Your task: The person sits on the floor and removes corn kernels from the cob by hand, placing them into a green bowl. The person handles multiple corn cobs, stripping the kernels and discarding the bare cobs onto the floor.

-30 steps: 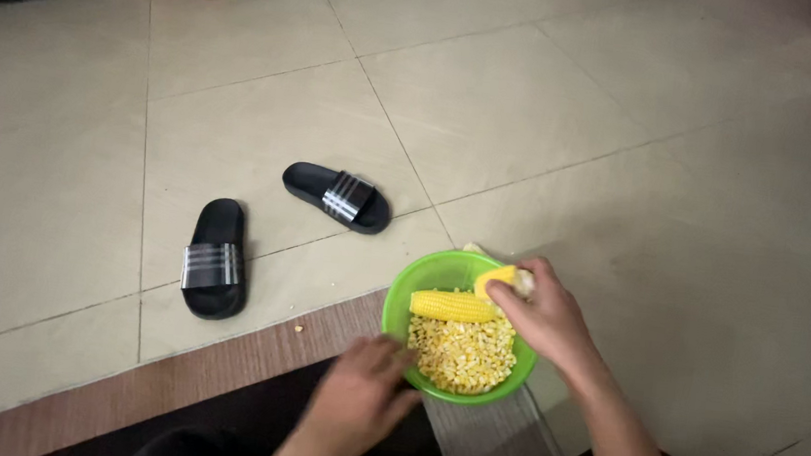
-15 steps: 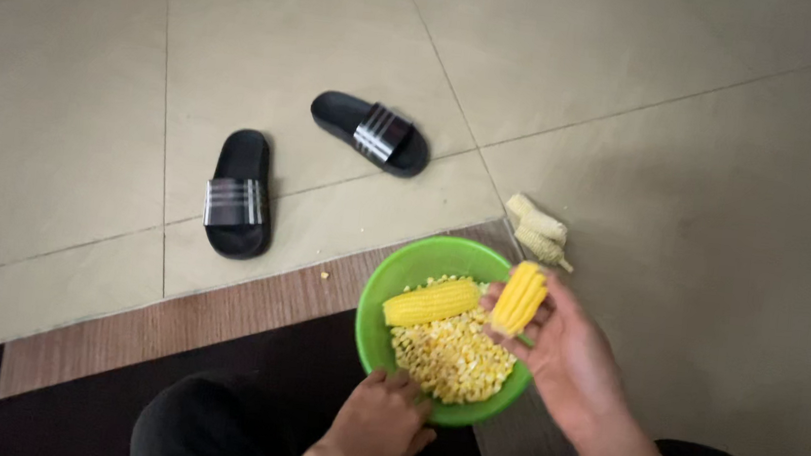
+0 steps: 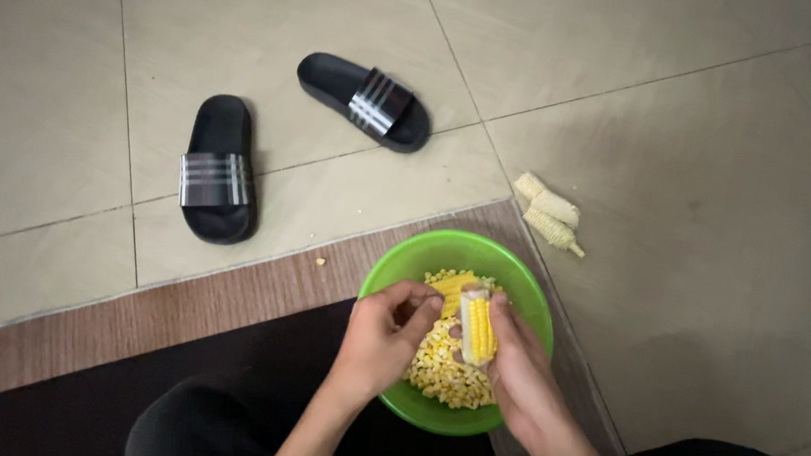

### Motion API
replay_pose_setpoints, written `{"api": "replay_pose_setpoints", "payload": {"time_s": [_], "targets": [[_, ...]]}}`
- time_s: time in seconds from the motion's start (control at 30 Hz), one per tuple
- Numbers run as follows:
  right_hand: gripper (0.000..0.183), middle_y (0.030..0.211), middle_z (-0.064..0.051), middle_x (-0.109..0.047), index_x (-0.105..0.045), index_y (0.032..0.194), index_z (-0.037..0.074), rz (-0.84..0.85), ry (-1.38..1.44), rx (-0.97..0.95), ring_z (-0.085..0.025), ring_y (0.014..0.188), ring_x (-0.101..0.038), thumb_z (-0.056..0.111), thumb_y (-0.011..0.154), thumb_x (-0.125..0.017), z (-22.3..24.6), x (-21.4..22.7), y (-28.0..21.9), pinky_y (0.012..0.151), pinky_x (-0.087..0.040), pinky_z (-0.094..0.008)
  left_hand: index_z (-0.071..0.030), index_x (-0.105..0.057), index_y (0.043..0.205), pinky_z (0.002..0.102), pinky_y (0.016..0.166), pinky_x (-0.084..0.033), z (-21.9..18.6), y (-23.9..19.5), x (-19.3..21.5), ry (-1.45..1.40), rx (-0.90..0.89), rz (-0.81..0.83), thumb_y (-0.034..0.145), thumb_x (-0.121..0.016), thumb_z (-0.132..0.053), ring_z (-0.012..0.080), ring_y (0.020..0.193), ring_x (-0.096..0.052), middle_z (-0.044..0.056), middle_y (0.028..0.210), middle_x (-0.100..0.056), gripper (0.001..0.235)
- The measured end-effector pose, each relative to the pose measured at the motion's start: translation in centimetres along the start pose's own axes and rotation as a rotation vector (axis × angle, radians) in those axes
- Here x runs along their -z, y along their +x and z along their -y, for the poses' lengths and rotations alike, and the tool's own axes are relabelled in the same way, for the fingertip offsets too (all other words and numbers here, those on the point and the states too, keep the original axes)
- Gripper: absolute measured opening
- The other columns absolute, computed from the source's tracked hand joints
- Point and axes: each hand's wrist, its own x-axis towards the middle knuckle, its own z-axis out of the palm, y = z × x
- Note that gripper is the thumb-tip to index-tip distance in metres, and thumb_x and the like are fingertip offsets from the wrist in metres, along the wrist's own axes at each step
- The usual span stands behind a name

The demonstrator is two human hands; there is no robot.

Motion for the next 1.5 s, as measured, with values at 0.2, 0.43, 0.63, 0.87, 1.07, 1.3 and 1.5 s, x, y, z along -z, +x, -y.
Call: {"api": "replay_pose_setpoints", "payload": {"time_s": [0.2, 0.43, 0.63, 0.87, 1.07, 1.3, 1.5], "targets": [[0.049, 0.137, -0.015, -0.082, -0.073, 0.149, 0.007, 0.024, -0.051, -0.029, -0.026, 0.108, -0.073, 0.035, 0.117, -0.051, 0.0, -1.9, -1.2, 0.082, -0.055, -0.041, -0.009, -0.087, 0.107, 0.023, 0.064, -0.052, -1.3, 0.0, -0.7, -0.151, -0.068, 0.028, 0.108, -0.08, -0.021, 0.0028, 0.072, -0.067, -0.002, 0.086, -0.085, 0.015], [0.061, 0.156, -0.004, -0.081, -0.079, 0.148, 0.013, -0.026, -0.475, 0.12, -0.015, 0.15, -0.068, 0.047, 0.11, -0.046, 1.8, -2.4, -2.7, 0.127, -0.045, -0.032, -0.007, -0.087, 0.112, 0.026, 0.072, -0.062, -1.9, -0.8, -0.4, 0.026, -0.219, 0.041, 0.103, -0.081, -0.017, 0.0089, 0.078, -0.078, 0.004, 0.095, -0.09, 0.015], [0.048, 0.121, -0.006, -0.087, -0.087, 0.128, 0.015, -0.055, -0.622, 0.101, -0.019, 0.103, -0.074, 0.039, 0.111, -0.05, 2.1, -1.5, -2.5, 0.083, -0.053, -0.034, -0.008, -0.087, 0.119, 0.033, 0.079, -0.059, -2.2, -0.8, -0.1, 0.227, -0.317, 0.153, 0.105, -0.075, -0.018, 0.0156, 0.086, -0.081, 0.004, 0.109, -0.092, 0.021], [0.044, 0.081, -0.008, -0.072, -0.082, 0.109, 0.013, -0.054, -0.509, 0.028, -0.018, 0.068, -0.062, 0.044, 0.116, -0.052, 1.0, -0.7, -1.5, 0.055, -0.046, -0.036, -0.008, -0.086, 0.116, 0.035, 0.091, -0.06, -2.5, -0.9, -0.1, 0.287, -0.314, 0.167, 0.106, -0.071, -0.017, 0.0205, 0.1, -0.086, 0.005, 0.111, -0.091, 0.02], [0.043, 0.079, -0.013, -0.07, -0.071, 0.104, 0.006, 0.083, -0.084, -0.036, -0.021, 0.054, -0.06, 0.04, 0.121, -0.052, -0.5, 0.0, -0.6, 0.042, -0.039, -0.034, -0.005, -0.084, 0.115, 0.037, 0.086, -0.063, -2.8, -1.2, -0.2, 0.298, -0.427, 0.115, 0.106, -0.073, -0.013, 0.0242, 0.092, -0.084, 0.008, 0.102, -0.088, 0.017], [0.052, 0.119, -0.014, -0.084, -0.081, 0.145, 0.012, -0.027, -0.164, 0.027, -0.024, 0.089, -0.07, 0.042, 0.12, -0.046, 1.2, -0.5, -1.3, 0.078, -0.054, -0.038, -0.007, -0.081, 0.11, 0.036, 0.081, -0.064, -2.0, -0.9, 0.2, 0.295, -0.426, 0.019, 0.108, -0.072, -0.018, 0.021, 0.09, -0.081, 0.007, 0.105, -0.087, 0.015], [0.044, 0.151, -0.011, -0.08, -0.076, 0.147, 0.017, -0.001, -0.119, 0.085, -0.023, 0.127, -0.074, 0.033, 0.116, -0.049, 1.3, -1.1, -1.6, 0.1, -0.059, -0.039, -0.018, -0.086, 0.12, 0.033, 0.082, -0.066, -2.5, -1.3, -0.6, 0.299, -0.196, 0.105, 0.101, -0.075, -0.025, 0.0152, 0.092, -0.083, -0.001, 0.105, -0.09, 0.023]]}}
